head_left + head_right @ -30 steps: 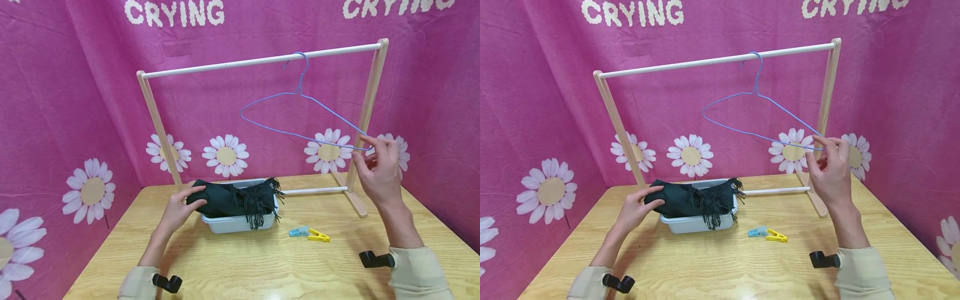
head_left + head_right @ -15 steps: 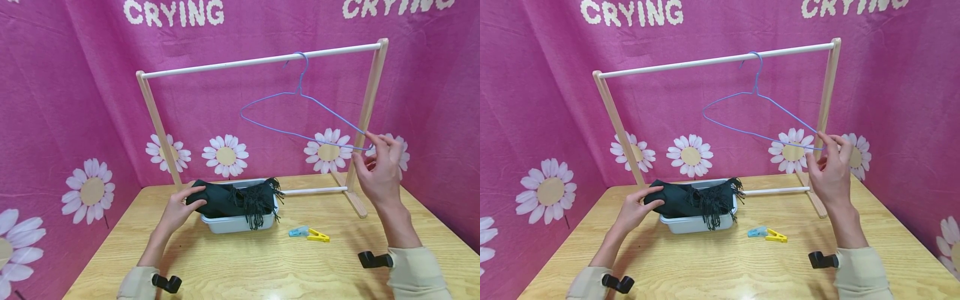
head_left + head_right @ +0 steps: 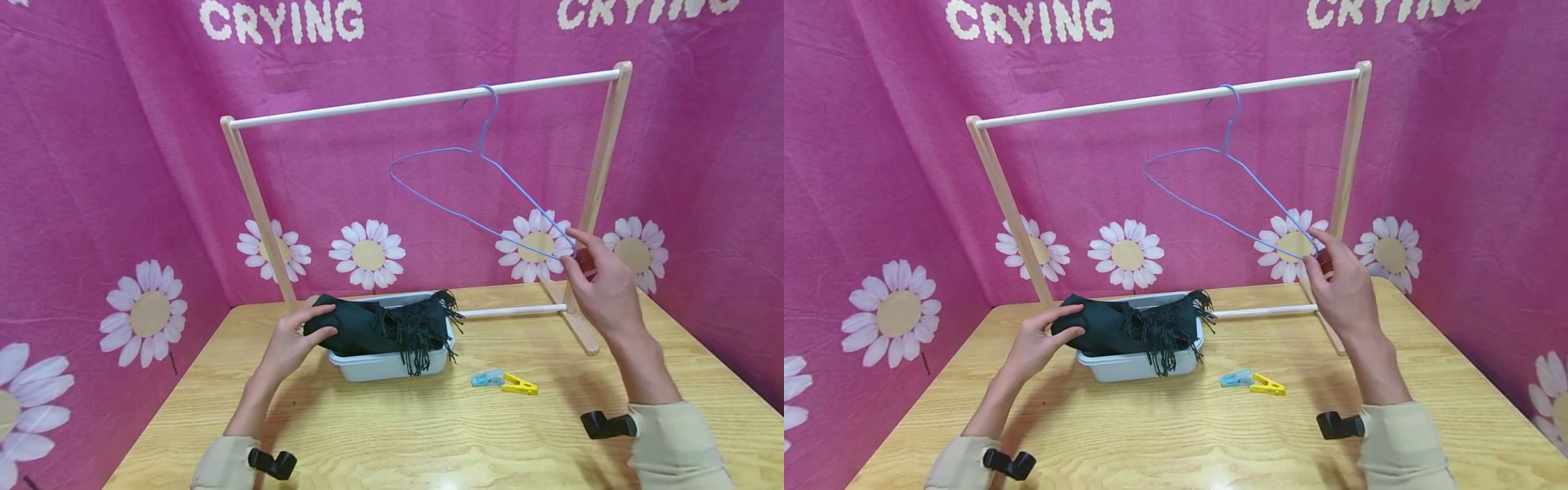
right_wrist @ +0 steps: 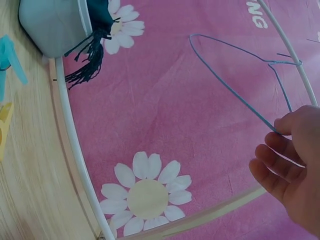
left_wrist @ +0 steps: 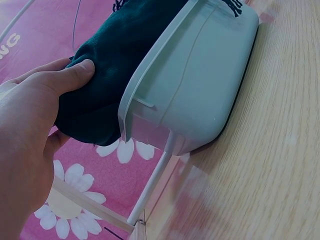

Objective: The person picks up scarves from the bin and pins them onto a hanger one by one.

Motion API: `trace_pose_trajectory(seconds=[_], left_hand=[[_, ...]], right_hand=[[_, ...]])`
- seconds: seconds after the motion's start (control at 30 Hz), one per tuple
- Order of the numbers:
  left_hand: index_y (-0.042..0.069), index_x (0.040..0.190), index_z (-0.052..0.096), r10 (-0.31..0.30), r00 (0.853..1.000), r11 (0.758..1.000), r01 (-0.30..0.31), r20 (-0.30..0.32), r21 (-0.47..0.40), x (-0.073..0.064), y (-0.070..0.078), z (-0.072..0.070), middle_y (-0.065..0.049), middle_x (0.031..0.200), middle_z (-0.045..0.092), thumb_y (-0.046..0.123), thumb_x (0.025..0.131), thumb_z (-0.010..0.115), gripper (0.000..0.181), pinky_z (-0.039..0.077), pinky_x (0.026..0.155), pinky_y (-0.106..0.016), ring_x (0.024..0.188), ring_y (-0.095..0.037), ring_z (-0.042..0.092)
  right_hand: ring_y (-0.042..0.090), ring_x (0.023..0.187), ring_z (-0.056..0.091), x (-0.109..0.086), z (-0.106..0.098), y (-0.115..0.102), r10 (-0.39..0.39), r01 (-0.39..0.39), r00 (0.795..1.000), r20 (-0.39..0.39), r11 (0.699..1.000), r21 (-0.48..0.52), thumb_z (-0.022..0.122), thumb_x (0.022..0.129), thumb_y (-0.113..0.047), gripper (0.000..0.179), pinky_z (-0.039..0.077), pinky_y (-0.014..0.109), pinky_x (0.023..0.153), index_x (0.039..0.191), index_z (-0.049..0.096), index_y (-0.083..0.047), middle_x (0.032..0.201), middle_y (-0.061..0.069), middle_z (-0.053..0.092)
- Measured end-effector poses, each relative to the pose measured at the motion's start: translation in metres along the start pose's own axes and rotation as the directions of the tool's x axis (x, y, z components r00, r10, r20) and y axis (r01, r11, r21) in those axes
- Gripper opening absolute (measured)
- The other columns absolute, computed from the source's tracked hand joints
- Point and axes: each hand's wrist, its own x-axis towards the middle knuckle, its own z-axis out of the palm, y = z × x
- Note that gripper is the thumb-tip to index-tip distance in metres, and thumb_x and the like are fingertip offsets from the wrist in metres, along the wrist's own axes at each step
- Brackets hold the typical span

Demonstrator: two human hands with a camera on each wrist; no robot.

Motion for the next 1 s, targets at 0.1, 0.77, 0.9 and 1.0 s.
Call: trace_pose_trajectory(seconds=[0.1,0.77,0.9,1.0], left_hand=[[0.013,0.125,0.07,-0.006,1.0,1.0,0.006,0.006,-0.008,0.0,0.0,0.0,-0.009,0.127,0.069,0.017,0.085,0.078,0.041,0.045,0.106,-0.054,0.126,-0.029,0.059],[0.015,0.127,0.069,-0.014,1.0,1.0,0.014,0.006,-0.018,0.0,0.002,0.0,-0.007,0.128,0.068,0.019,0.086,0.078,0.041,0.047,0.105,-0.051,0.127,-0.028,0.058],[0.015,0.127,0.069,-0.01,1.0,1.0,0.01,0.001,-0.012,0.0,0.004,-0.001,-0.007,0.128,0.068,0.019,0.086,0.078,0.042,0.048,0.105,-0.05,0.127,-0.028,0.058],[0.014,0.127,0.069,-0.006,1.0,1.0,0.006,0.002,-0.008,0.0,0.003,0.0,-0.007,0.128,0.068,0.018,0.086,0.078,0.041,0.048,0.105,-0.049,0.127,-0.027,0.059]], right_hand=[[-0.016,0.067,0.046,0.0,0.002,-0.002,-0.016,0.016,1.0,0.011,1.0,-0.012,0.065,0.095,-0.01,0.038,0.037,0.003,0.063,0.133,0.061,-0.008,0.084,0.016,0.067],[-0.015,0.048,0.051,0.002,0.006,-0.019,0.012,0.057,0.936,-0.352,0.981,0.185,0.063,0.096,-0.006,0.023,0.042,0.004,0.046,0.116,0.073,-0.003,0.064,-0.005,0.063],[-0.01,0.047,0.055,0.005,0.005,-0.025,0.092,0.061,0.884,-0.459,0.949,0.309,0.064,0.095,-0.007,0.02,0.044,0.007,0.044,0.109,0.074,0.003,0.069,-0.02,0.062],[-0.009,0.047,0.055,0.005,0.006,-0.027,0.107,0.066,0.876,-0.471,0.94,0.336,0.063,0.096,-0.008,0.021,0.043,0.007,0.043,0.108,0.073,0.006,0.071,-0.018,0.061]])
